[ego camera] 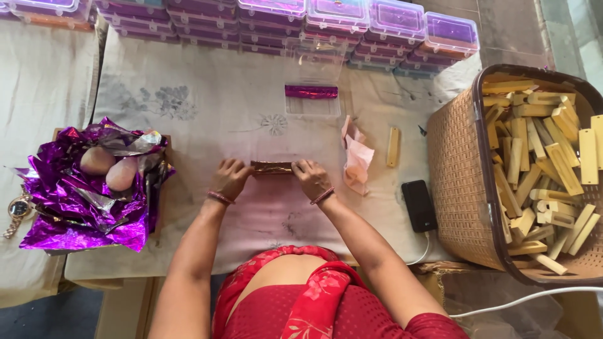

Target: The recorder is packaging small wooden blocks into clear plastic containers and wrapping some in foil.

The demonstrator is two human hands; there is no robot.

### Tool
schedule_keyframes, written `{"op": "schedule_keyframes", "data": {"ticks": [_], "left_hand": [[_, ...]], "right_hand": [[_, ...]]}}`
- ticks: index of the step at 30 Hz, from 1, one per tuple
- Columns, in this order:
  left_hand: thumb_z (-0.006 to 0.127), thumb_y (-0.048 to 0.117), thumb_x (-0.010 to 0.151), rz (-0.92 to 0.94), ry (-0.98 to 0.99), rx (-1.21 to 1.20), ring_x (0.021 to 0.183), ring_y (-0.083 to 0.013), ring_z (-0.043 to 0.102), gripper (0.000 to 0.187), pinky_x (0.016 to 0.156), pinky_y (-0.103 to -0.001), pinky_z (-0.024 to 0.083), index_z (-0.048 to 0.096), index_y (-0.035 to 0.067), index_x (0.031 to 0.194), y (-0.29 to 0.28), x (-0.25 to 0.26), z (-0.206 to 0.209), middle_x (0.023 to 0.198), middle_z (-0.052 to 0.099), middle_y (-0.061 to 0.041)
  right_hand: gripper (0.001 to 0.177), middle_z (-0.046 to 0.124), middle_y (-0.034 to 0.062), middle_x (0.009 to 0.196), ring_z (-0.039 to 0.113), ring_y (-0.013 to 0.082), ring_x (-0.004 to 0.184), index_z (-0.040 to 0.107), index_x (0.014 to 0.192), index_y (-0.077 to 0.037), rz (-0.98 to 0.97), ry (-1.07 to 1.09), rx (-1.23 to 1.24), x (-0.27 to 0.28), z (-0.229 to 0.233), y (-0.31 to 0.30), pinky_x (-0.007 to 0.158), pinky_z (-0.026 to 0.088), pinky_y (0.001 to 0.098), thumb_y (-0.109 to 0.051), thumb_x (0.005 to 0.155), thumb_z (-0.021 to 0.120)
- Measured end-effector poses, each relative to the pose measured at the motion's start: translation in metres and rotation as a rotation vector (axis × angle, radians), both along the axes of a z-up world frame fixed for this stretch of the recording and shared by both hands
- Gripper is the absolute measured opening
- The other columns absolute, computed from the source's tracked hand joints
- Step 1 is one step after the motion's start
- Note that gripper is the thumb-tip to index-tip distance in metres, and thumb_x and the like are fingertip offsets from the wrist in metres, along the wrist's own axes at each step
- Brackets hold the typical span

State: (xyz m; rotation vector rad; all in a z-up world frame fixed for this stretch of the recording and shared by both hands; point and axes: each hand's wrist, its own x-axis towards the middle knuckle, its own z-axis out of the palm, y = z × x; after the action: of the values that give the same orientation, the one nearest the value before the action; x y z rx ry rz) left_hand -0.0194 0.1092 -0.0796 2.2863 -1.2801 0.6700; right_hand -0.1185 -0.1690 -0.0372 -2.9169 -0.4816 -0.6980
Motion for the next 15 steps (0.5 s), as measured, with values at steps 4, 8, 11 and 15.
{"op": "schedule_keyframes", "data": {"ticks": [4,8,11,15], "left_hand": [[0.072,0.03,0.092,0.171,0.161,0.036,0.106,-0.0237,0.062,0.022,0.094,-0.042,0.046,0.072,0.021,0.112,-0.001,-0.01,0.016,0.105,0.067,-0.001],[0.073,0.048,0.082,0.091,0.133,-0.029,0.119,-0.0245,0.058,0.062,0.102,-0.045,0.043,0.065,0.015,0.134,-0.035,-0.017,0.045,0.129,0.064,-0.007],[0.073,0.043,0.078,0.024,0.111,0.031,0.118,-0.0222,0.061,0.054,0.106,-0.046,0.04,0.069,0.014,0.123,-0.059,-0.016,0.021,0.124,0.068,-0.004],[0.067,0.017,0.094,0.079,0.184,0.033,0.114,-0.0144,0.065,0.021,0.114,-0.043,0.039,0.074,0.023,0.113,-0.072,-0.01,0.011,0.118,0.072,0.006]], "right_hand": [[0.029,0.065,0.0088,0.102,0.065,0.0273,0.095,0.072,0.112,-0.005,0.016,0.015,0.011,0.0,-0.003,-0.001,0.084,0.056,0.0388,-0.007,0.085,0.06],[0.023,0.066,0.0057,0.098,0.066,0.0259,0.093,0.076,0.105,-0.01,0.019,0.102,0.101,0.011,-0.007,-0.009,0.079,0.056,0.039,-0.006,0.085,0.064],[0.015,0.066,0.0057,0.092,0.066,0.0268,0.089,0.076,0.096,-0.014,0.065,0.207,0.22,0.023,0.004,-0.018,0.077,0.056,0.0395,-0.013,0.082,0.072],[0.012,0.066,0.0049,0.09,0.067,0.0269,0.089,0.076,0.091,-0.015,0.059,0.251,0.251,0.031,0.0,-0.03,0.077,0.055,0.0394,-0.01,0.08,0.073]]}}
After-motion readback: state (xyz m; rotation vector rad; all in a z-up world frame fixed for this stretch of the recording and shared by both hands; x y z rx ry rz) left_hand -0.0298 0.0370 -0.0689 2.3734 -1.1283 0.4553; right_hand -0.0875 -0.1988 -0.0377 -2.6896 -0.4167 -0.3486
